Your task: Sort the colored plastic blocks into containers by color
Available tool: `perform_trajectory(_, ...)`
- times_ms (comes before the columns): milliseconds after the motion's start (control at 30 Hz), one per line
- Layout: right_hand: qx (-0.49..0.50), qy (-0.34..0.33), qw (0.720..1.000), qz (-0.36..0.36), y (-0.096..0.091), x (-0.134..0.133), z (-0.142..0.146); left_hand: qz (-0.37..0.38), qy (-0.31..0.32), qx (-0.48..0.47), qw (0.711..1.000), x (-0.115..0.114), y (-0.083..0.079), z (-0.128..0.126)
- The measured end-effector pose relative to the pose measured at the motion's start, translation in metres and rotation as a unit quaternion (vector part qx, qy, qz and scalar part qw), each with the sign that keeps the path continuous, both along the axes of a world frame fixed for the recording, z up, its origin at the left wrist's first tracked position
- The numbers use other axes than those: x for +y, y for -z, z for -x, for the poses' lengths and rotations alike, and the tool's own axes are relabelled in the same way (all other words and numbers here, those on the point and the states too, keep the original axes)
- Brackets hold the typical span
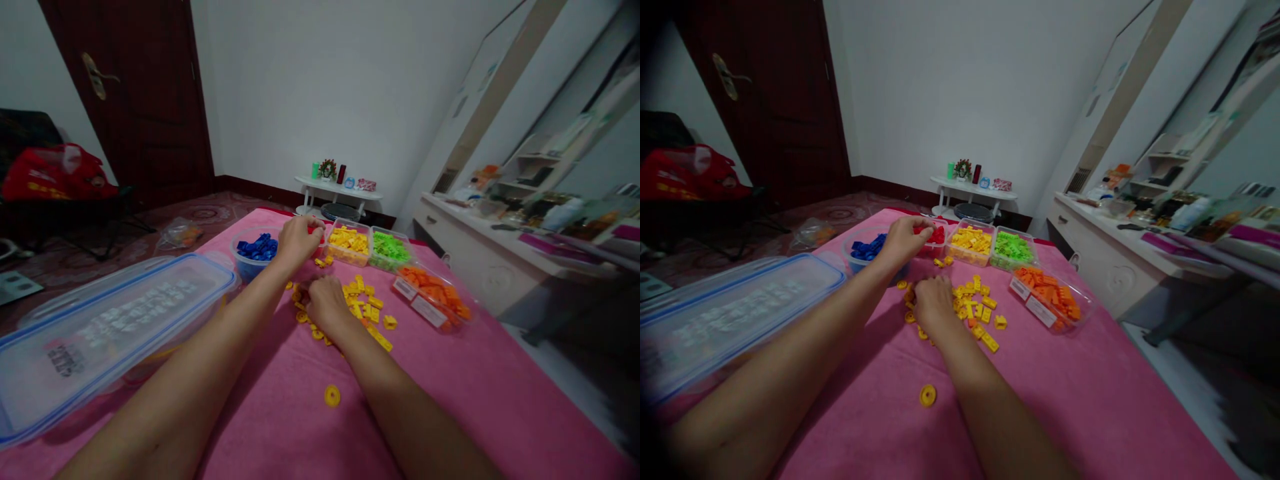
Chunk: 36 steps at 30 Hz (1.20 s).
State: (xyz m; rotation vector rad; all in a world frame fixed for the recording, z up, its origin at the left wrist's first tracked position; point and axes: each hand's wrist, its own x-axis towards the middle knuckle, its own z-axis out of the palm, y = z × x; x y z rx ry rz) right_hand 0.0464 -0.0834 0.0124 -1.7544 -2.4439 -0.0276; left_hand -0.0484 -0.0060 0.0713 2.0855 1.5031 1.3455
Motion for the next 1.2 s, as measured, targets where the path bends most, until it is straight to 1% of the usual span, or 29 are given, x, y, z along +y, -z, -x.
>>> perform_trajectory(67, 0.026, 0.003, 0.999, -0.021, -0.001, 0.000, -0.008, -0.006, 0.019, 0.000, 1.000, -0.002, 0.000, -0.004)
perform_trajectory(133, 0.071, 0.020, 0.996, -0.059, -0.005, 0.003, -0.024, -0.018, 0.044, -0.001, 0.999, -0.005, 0.000, -0.007)
perform_trajectory(200, 0.121, 0.049, 0.985, -0.111, -0.014, 0.007, -0.049, -0.031, 0.064, 0.001, 0.997, -0.007, 0.000, -0.010)
perform_trajectory(267, 0.160, 0.087, 0.970, -0.163, -0.025, 0.010, -0.082, -0.036, 0.073, 0.010, 0.997, -0.010, -0.001, -0.011)
perform_trajectory(300, 0.170, 0.124, 0.958, -0.193, -0.030, 0.011, -0.100, -0.036, 0.075, 0.016, 0.996, -0.011, -0.001, -0.012)
perform_trajectory(367, 0.172, 0.200, 0.939, -0.220, -0.037, 0.012, -0.137, -0.034, 0.077, 0.031, 0.996, -0.013, -0.001, -0.014)
perform_trajectory(433, 0.159, 0.266, 0.919, -0.245, -0.040, 0.011, -0.167, -0.026, 0.082, 0.051, 0.995, -0.015, -0.001, -0.016)
perform_trajectory(500, 0.144, 0.300, 0.904, -0.268, -0.039, 0.010, -0.187, -0.005, 0.100, 0.078, 0.992, -0.015, 0.001, -0.018)
perform_trajectory(533, 0.141, 0.305, 0.900, -0.278, -0.039, 0.010, -0.191, 0.011, 0.116, 0.093, 0.989, -0.015, 0.002, -0.019)
perform_trajectory(567, 0.145, 0.304, 0.897, -0.286, -0.039, 0.010, -0.191, 0.029, 0.134, 0.106, 0.985, -0.014, 0.004, -0.019)
perform_trajectory(633, 0.184, 0.277, 0.900, -0.281, -0.040, 0.010, -0.178, 0.063, 0.167, 0.125, 0.976, -0.014, 0.007, -0.021)
perform_trajectory(667, 0.216, 0.247, 0.908, -0.261, -0.041, 0.010, -0.166, 0.074, 0.179, 0.130, 0.972, -0.014, 0.009, -0.021)
perform_trajectory(700, 0.251, 0.205, 0.919, -0.225, -0.042, 0.009, -0.152, 0.080, 0.186, 0.134, 0.970, -0.014, 0.010, -0.021)
perform_trajectory(767, 0.304, 0.080, 0.944, -0.102, -0.041, 0.004, -0.119, 0.077, 0.182, 0.138, 0.971, -0.014, 0.011, -0.019)
perform_trajectory(800, 0.306, -0.001, 0.952, -0.012, -0.039, 0.000, -0.102, 0.070, 0.176, 0.140, 0.972, -0.013, 0.011, -0.018)
perform_trajectory(833, 0.301, -0.070, 0.948, 0.075, -0.035, -0.003, -0.087, 0.061, 0.169, 0.140, 0.974, -0.012, 0.011, -0.017)
perform_trajectory(867, 0.291, -0.114, 0.939, 0.139, -0.031, -0.006, -0.075, 0.053, 0.164, 0.140, 0.975, -0.011, 0.011, -0.016)
perform_trajectory(900, 0.275, -0.140, 0.936, 0.173, -0.026, -0.009, -0.065, 0.047, 0.160, 0.140, 0.976, -0.010, 0.010, -0.015)
perform_trajectory(933, 0.257, -0.141, 0.940, 0.175, -0.022, -0.010, -0.059, 0.043, 0.156, 0.140, 0.977, -0.009, 0.009, -0.014)
perform_trajectory(967, 0.239, -0.126, 0.951, 0.152, -0.018, -0.010, -0.055, 0.040, 0.153, 0.141, 0.977, -0.009, 0.008, -0.013)
perform_trajectory(1033, 0.200, -0.074, 0.975, 0.069, -0.013, -0.009, -0.055, 0.039, 0.144, 0.148, 0.978, -0.009, 0.007, -0.013)
perform_trajectory(1100, 0.164, -0.032, 0.986, 0.005, -0.013, -0.007, -0.057, 0.044, 0.139, 0.162, 0.976, -0.010, 0.006, -0.013)
perform_trajectory(1133, 0.151, -0.024, 0.988, -0.008, -0.014, -0.007, -0.058, 0.045, 0.138, 0.169, 0.975, -0.010, 0.006, -0.014)
perform_trajectory(1200, 0.132, -0.028, 0.991, -0.003, -0.018, -0.009, -0.057, 0.045, 0.137, 0.178, 0.973, -0.010, 0.006, -0.014)
